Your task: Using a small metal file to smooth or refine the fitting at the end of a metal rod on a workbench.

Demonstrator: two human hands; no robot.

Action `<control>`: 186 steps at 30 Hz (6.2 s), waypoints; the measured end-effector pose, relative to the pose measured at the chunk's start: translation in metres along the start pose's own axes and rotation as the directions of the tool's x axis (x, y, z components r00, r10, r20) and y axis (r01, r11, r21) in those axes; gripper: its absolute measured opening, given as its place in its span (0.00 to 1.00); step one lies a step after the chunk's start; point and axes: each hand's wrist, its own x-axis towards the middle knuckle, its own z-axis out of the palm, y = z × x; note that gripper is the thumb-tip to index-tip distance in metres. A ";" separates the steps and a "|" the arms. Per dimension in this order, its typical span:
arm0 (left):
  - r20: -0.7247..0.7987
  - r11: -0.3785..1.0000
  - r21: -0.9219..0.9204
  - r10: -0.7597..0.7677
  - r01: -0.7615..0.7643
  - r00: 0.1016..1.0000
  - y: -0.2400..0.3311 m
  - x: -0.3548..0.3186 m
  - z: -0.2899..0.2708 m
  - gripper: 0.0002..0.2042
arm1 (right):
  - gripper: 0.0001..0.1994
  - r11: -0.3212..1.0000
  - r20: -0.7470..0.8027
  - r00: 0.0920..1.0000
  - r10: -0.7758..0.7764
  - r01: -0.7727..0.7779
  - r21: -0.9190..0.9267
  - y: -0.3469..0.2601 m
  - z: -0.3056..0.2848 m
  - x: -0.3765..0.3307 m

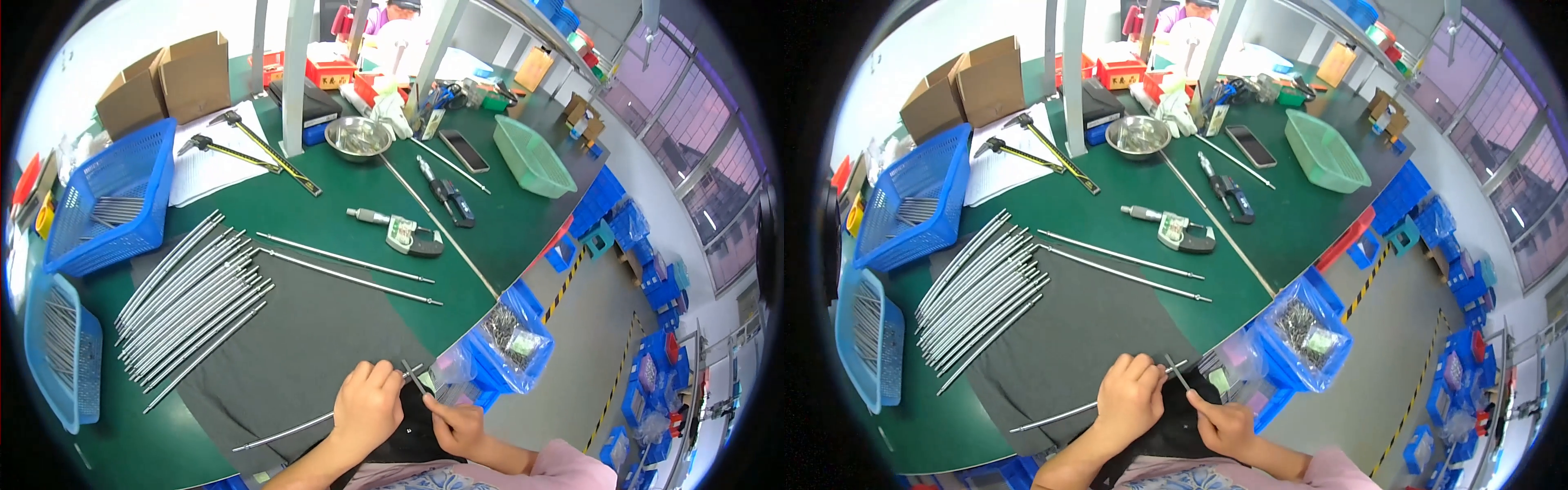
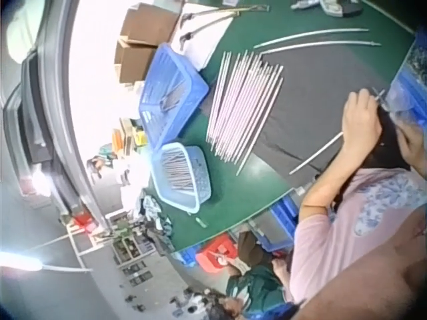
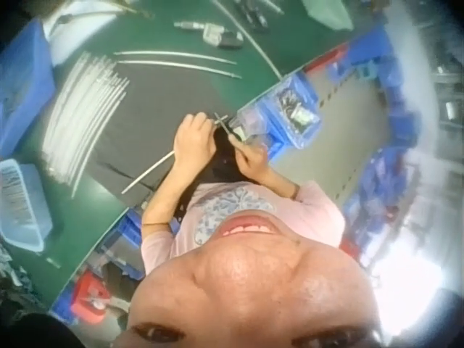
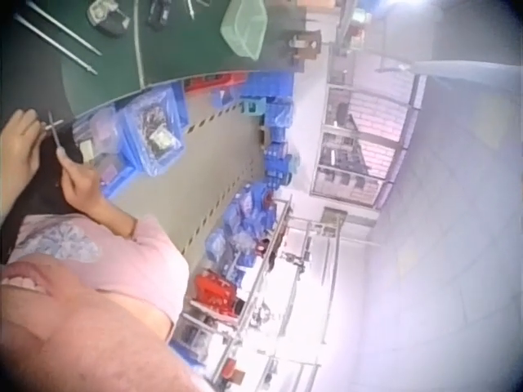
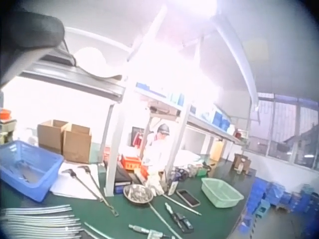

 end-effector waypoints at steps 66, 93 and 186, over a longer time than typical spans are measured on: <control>0.033 0.999 0.008 0.047 -0.047 0.998 -0.011 0.010 -0.009 0.09 | 0.24 0.972 -0.129 0.968 -0.215 0.224 0.064 0.027 0.047 0.019; -0.015 0.994 0.070 0.089 -0.087 0.996 -0.009 0.007 -0.008 0.07 | 0.23 0.996 0.037 0.996 -0.085 0.083 0.040 -0.011 -0.001 0.029; -0.065 0.992 0.006 0.130 -0.130 0.989 0.020 0.003 -0.041 0.08 | 0.16 0.566 0.014 0.899 0.437 -0.287 0.773 -0.046 -0.004 0.079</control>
